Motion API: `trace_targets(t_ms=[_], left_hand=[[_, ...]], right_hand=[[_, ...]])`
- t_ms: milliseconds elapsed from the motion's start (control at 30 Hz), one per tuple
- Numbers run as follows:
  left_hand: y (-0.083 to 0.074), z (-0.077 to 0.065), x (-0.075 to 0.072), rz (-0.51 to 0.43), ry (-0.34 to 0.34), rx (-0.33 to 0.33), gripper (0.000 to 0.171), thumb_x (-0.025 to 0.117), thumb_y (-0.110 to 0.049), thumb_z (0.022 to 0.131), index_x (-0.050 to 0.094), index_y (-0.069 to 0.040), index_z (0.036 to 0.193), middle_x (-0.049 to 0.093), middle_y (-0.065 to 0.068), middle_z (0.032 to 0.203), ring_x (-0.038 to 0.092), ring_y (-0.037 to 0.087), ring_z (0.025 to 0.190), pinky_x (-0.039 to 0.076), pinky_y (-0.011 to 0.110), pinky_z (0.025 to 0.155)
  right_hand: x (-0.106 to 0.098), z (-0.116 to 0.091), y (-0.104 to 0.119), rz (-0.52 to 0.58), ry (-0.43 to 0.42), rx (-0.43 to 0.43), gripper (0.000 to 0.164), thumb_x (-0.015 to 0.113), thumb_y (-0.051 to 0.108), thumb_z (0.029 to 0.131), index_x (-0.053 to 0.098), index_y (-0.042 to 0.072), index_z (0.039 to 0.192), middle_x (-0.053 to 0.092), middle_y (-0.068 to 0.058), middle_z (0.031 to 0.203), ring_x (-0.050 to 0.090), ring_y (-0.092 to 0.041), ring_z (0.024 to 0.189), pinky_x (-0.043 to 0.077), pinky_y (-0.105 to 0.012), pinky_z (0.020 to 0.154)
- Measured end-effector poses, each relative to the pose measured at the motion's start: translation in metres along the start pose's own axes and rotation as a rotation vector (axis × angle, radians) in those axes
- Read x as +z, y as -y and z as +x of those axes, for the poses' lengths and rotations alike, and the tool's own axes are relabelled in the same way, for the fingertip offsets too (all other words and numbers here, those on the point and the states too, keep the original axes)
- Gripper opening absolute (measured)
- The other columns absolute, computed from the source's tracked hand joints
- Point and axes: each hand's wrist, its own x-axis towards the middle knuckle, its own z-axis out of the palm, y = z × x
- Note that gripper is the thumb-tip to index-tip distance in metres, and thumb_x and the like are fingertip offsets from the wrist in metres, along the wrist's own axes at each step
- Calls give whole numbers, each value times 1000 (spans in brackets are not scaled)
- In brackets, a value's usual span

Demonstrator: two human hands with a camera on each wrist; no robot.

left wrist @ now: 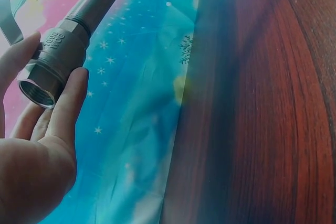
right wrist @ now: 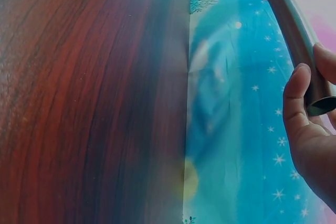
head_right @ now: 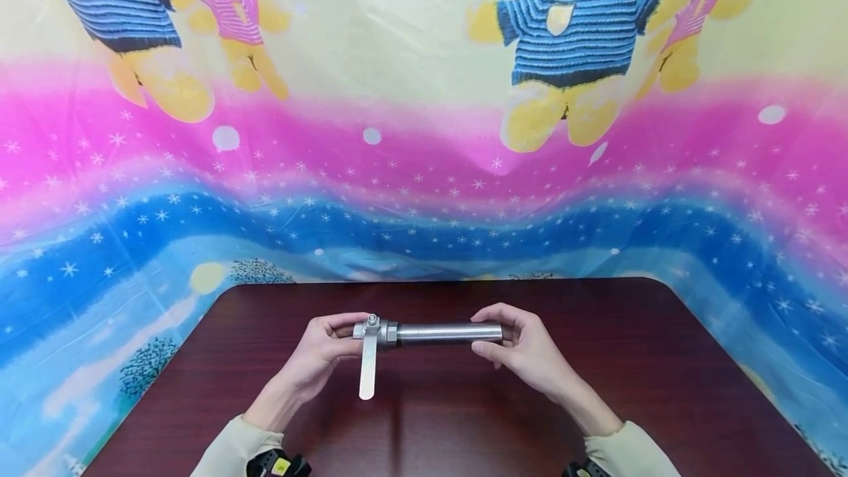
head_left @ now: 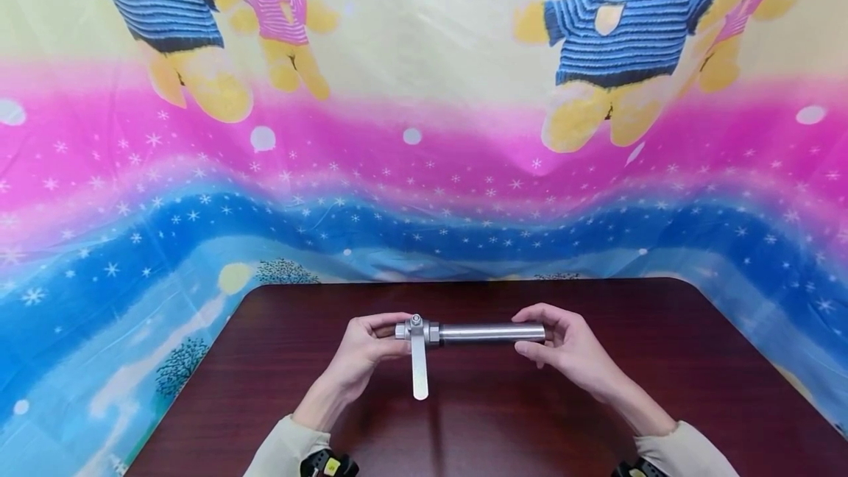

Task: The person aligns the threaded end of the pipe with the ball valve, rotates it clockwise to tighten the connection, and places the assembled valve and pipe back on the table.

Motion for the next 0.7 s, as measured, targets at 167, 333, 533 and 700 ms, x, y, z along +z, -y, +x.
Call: trace_targets(t_ms=[167,333,533,700], left_hand=[[0,0,0,6,-14,-3,47,76,12,81,69,10,128,77,14,107,76,19,92,63,35,83],[2,0,-1,4,-12,5,47,77,11,82,69,10,128,77,15,108,76,20,92,63,35,84],[4,1,-2,-5,-24,3,47,76,12,81,69,10,128,77,15,107,75,20,92,63,36,84],[4,1,-3,-8,-22,2,48,76,12,81,68,12,128,77,15,106,75,20,93,63,37,84]], right_hand=[[0,1,2,-42,-9,45,29,78,8,95,71,2,123,70,-16,89,65,-31,66,59,-36,59],[1,1,1,-32,-3,8,32,78,5,95,69,1,125,70,-16,96,68,-21,70,60,-35,63],[1,2,-1,18,36,-65,38,78,-5,90,64,-2,125,69,-19,97,69,-22,73,60,-31,62],[1,3,0,-79,8,-10,28,78,6,96,71,4,123,70,-12,89,66,-27,66,58,-34,60]])
